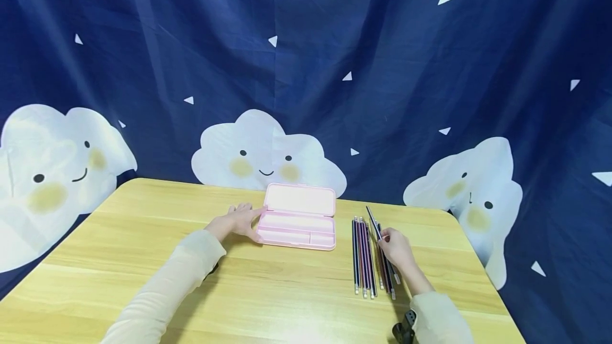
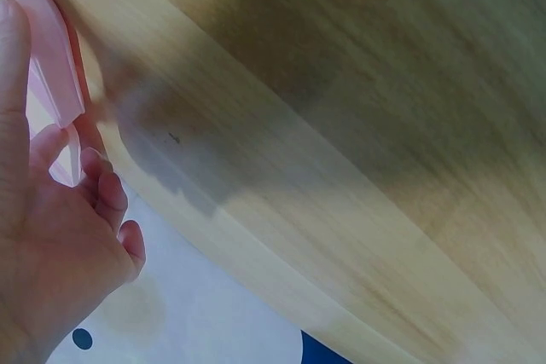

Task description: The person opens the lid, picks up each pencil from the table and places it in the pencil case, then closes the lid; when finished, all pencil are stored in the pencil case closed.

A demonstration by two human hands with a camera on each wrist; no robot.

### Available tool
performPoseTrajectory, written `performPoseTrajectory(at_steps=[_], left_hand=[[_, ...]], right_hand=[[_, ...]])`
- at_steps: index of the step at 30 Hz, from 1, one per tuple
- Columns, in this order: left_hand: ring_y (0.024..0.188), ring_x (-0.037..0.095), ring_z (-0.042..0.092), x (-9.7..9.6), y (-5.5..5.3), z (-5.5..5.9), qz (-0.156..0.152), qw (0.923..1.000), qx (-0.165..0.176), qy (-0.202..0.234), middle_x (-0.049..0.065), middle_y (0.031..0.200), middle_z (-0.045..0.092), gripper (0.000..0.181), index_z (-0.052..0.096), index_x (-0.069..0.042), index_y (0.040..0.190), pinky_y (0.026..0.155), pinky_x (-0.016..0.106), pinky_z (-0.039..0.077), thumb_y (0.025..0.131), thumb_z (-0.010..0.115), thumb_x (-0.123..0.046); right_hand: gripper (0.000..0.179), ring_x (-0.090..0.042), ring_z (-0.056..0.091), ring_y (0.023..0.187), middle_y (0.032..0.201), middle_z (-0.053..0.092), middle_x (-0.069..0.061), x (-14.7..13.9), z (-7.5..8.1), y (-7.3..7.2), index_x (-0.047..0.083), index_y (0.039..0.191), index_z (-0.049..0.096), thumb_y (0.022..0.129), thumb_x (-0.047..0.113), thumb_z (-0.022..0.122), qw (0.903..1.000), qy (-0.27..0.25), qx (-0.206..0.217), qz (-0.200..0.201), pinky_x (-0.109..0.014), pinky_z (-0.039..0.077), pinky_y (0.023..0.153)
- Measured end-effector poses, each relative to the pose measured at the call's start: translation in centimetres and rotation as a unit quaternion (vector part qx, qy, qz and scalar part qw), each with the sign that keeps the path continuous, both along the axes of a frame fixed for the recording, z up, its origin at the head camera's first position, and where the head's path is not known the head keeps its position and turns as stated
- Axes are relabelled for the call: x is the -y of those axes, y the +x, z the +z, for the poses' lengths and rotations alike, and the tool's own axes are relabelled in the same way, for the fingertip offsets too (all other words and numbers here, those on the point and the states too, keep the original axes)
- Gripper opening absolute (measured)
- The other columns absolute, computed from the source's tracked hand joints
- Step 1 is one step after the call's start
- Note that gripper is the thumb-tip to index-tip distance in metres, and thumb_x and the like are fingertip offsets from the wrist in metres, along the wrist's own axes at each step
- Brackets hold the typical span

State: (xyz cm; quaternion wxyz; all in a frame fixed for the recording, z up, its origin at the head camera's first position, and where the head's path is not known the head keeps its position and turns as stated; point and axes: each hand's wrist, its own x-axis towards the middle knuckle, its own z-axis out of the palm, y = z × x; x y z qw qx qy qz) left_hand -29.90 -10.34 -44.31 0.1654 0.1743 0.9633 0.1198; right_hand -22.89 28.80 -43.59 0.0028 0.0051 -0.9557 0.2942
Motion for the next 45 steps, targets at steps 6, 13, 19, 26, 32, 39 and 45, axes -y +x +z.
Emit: performPoseTrajectory(at_steps=[6,13,19,26,32,39,45], left_hand=[[0.127,0.036,0.027,-0.1,0.1,0.1,0.005,0.9999,0.006,0.007,0.026,0.141,0.027,0.102,0.027,-0.021,0.144,0.102,0.052,0.024,0.061,0.077,-0.053],[0.125,0.035,0.029,-0.1,0.3,0.5,0.005,1.0000,0.005,0.004,0.025,0.141,0.029,0.101,0.028,-0.020,0.144,0.099,0.050,0.026,0.061,0.077,-0.053],[0.123,0.036,0.031,-0.2,0.4,0.6,0.000,1.0000,0.000,0.005,0.027,0.138,0.031,0.101,0.029,-0.018,0.144,0.097,0.050,0.027,0.062,0.078,-0.051],[0.120,0.034,0.033,-0.3,0.3,0.4,-0.004,1.0000,-0.001,-0.004,0.025,0.137,0.033,0.102,0.029,-0.018,0.144,0.094,0.047,0.029,0.061,0.077,-0.052],[0.120,0.035,0.032,-0.2,0.2,0.3,-0.003,1.0000,-0.004,-0.004,0.026,0.138,0.032,0.101,0.029,-0.018,0.144,0.094,0.048,0.029,0.062,0.077,-0.052],[0.125,0.036,0.029,-0.2,0.2,0.3,0.005,1.0000,0.006,0.002,0.027,0.141,0.028,0.102,0.028,-0.020,0.144,0.098,0.049,0.027,0.061,0.078,-0.051],[0.129,0.038,0.025,-0.3,0.1,0.3,0.004,1.0000,0.008,0.000,0.028,0.142,0.026,0.102,0.027,-0.019,0.144,0.101,0.051,0.023,0.062,0.077,-0.052]], right_hand=[[0.019,-0.036,0.059,0.083,0.087,0.063,-0.024,1.0,0.2,-0.5,-0.008,0.100,0.058,0.084,0.002,0.056,0.9994,-0.007,-0.018,0.029,-0.046,0.049,0.071],[0.016,-0.020,0.050,0.068,0.076,0.060,-0.010,2.6,0.3,-1.0,-0.003,0.097,0.062,0.083,0.000,0.055,0.9978,-0.015,-0.039,0.052,-0.032,0.042,0.060],[0.016,-0.033,0.058,0.086,0.095,0.065,-0.020,4.3,-0.2,-1.6,-0.003,0.095,0.067,0.082,-0.001,0.058,0.9959,-0.024,-0.071,0.050,-0.046,0.047,0.077],[0.017,-0.035,0.056,0.090,0.092,0.064,-0.019,6.2,-1.0,-2.7,-0.003,0.093,0.069,0.080,-0.004,0.059,0.9926,-0.026,-0.101,0.062,-0.052,0.040,0.087],[0.022,-0.031,0.054,0.084,0.086,0.061,-0.014,8.2,-1.5,-3.5,-0.002,0.096,0.070,0.078,-0.008,0.058,0.9867,-0.047,-0.128,0.089,-0.047,0.044,0.081],[0.023,-0.027,0.051,0.082,0.084,0.057,-0.011,10.3,-2.1,-4.3,0.001,0.097,0.071,0.079,-0.007,0.059,0.9872,-0.051,-0.111,0.103,-0.041,0.042,0.075],[0.022,-0.023,0.050,0.080,0.080,0.055,-0.007,12.1,-2.4,-4.9,0.004,0.095,0.072,0.078,-0.006,0.061,0.9860,-0.024,-0.109,0.124,-0.039,0.043,0.076]])
